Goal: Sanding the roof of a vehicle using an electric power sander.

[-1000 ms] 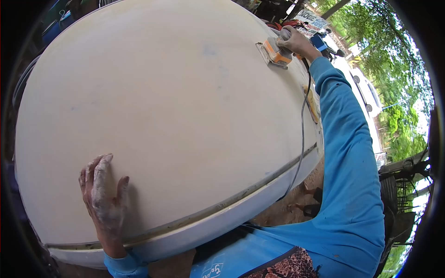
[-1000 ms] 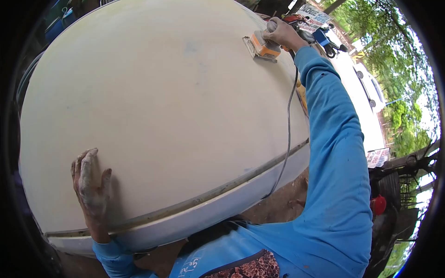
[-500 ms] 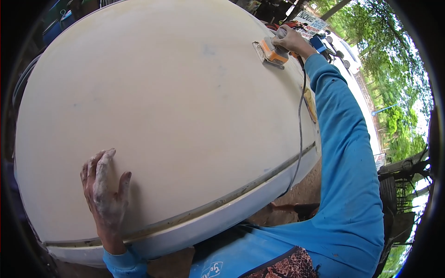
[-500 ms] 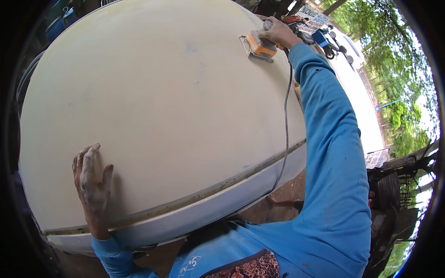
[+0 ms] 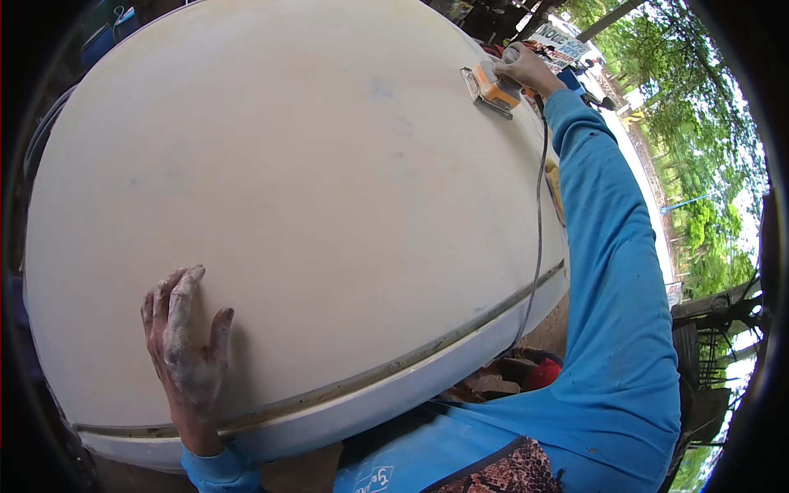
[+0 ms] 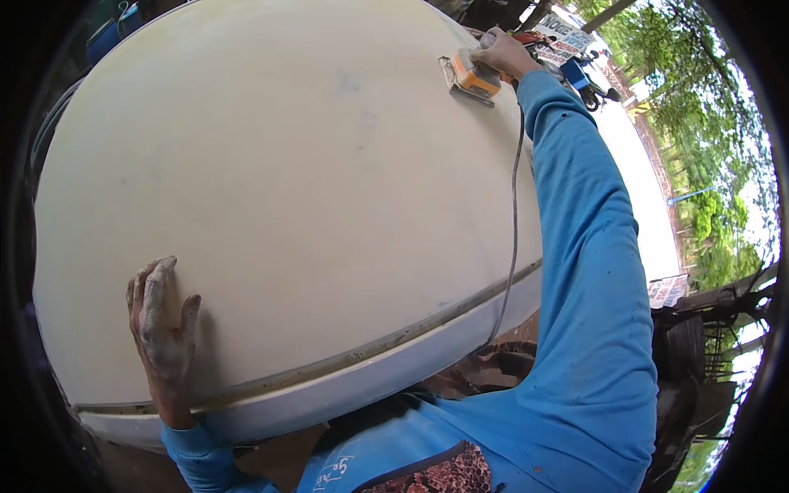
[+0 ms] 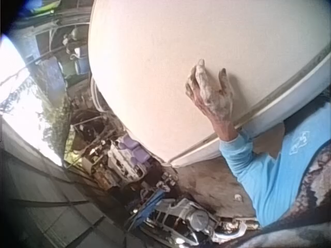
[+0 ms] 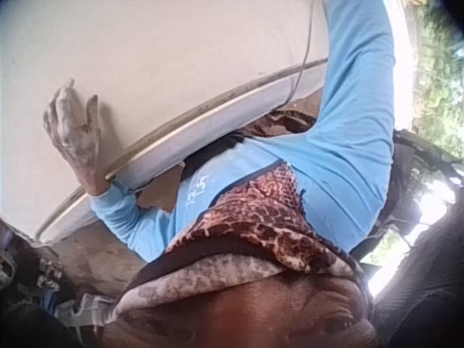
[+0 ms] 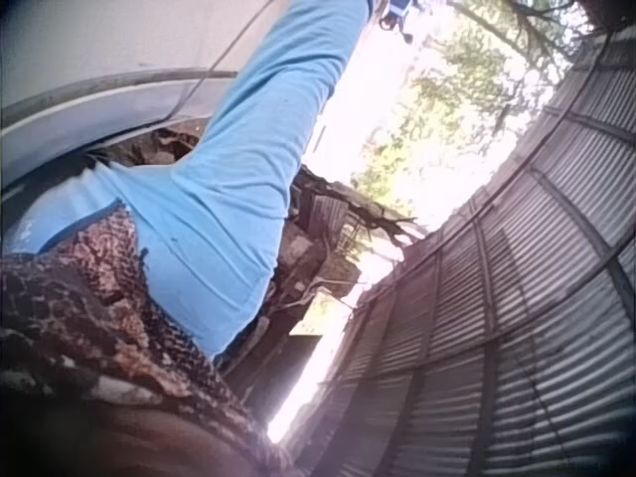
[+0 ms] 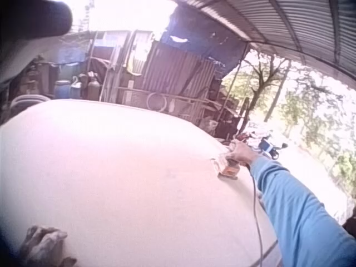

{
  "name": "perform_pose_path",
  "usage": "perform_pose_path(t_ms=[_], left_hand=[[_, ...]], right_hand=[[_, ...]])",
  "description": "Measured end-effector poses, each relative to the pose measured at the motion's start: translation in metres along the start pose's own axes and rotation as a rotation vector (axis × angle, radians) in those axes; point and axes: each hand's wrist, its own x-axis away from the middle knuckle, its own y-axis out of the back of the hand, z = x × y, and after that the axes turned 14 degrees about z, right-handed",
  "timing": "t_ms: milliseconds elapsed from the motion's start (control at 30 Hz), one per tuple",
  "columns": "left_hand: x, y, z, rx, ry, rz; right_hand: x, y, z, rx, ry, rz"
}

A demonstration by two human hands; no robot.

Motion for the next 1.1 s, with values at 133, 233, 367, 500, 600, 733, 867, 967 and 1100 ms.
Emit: perform_pose_path(t_ms=[133,233,367,500,600,733,867,967,1100], left_hand=[[0.001,0.001,0.002,-0.016,-0.013,-0.006],[0.002,0.0,0.002,-0.018,-0.022,-0.023],[0.003,0.0,-0.002,0.008,-0.011,-0.039],[0.005,0.002,-0.002,0.004,-0.021,-0.049],[0.005,0.004,-0.005,0.017,0.012,-0.03],[0.005,0.007,-0.003,0.017,0.009,-0.051],[0.005,0.005,-0.002,0.025,-0.004,-0.052],[0.006,0.007,-0.002,0.04,-0.002,-0.007],[0.006,0.007,0.001,0.026,-0.009,0.003]], right_hand=[[0.005,-0.004,-0.013,-0.046,0.002,0.025],[0.02,-0.001,-0.018,-0.044,-0.017,0.037],[0.05,0.006,-0.022,-0.069,-0.037,0.071],[0.074,0.012,-0.019,-0.073,-0.046,0.109],[0.079,0.012,-0.028,-0.065,-0.053,0.128],[0.09,0.014,-0.02,-0.086,-0.062,0.099],[0.082,0.017,-0.023,-0.083,-0.157,0.159],[0.063,0.014,-0.026,-0.095,-0.204,0.146],[0.037,0.014,-0.002,-0.18,-0.127,0.151]])
